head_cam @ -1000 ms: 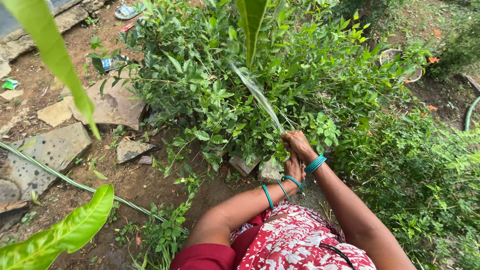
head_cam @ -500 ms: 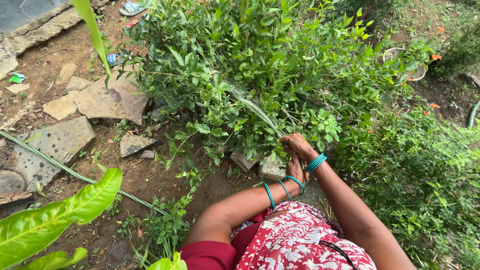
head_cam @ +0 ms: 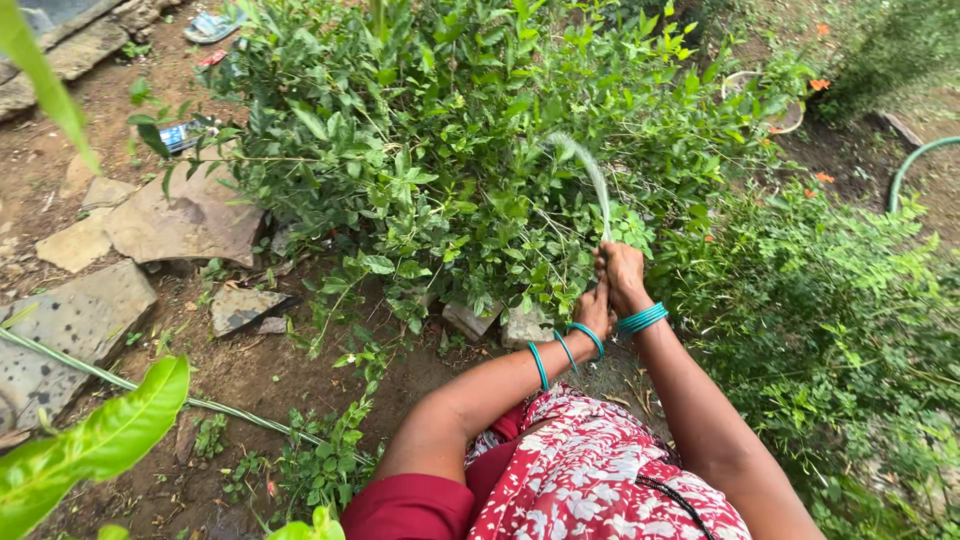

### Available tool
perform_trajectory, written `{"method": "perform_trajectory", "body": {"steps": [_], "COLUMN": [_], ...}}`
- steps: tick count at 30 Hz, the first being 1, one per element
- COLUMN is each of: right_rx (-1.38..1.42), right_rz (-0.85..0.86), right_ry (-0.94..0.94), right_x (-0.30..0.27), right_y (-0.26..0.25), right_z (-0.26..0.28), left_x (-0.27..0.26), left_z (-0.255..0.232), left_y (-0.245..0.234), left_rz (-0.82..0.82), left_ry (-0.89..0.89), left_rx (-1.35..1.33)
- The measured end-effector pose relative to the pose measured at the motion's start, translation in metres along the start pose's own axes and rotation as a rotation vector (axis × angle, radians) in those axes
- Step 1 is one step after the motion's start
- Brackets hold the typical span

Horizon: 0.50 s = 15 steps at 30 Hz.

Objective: The person waters various plants and bushes in an outdoor area by hand using a flexible garden hose, moving the hose to different locations to reach the vegetation.

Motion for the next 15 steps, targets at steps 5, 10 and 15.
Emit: {"method": "perform_trajectory", "body": {"steps": [5,10,15], "right_rx": [-0.050,-0.078,-0.112], "right_rz": [0.016,0.045,0.022], "right_ry": [-0.108,-0.126,-0.194], "right_x": [-0.006,-0.011,-0.016], "right_y": [0.007,0.016,0.023], "right_z": [0.027,0.032,0.055], "left_x": [0.022,0.032,0.035], "left_z": [0.006,0.021,0.003], "left_y": [0.007,0.012,0.011], "left_rz": [0.025,0.015,0.023], "left_ry": [0.033,0.059,0.139], "left_rx": [-0.093,-0.146,-0.075]}}
Point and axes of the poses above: each hand's wrist, its own x-axis towards the middle knuckle, its own y-axis out of the palm, z = x × y, the point moved 3 cm from there along x, towards the middle knuckle, and after that the axes turned 1 degree about y, right-handed, at the moved point
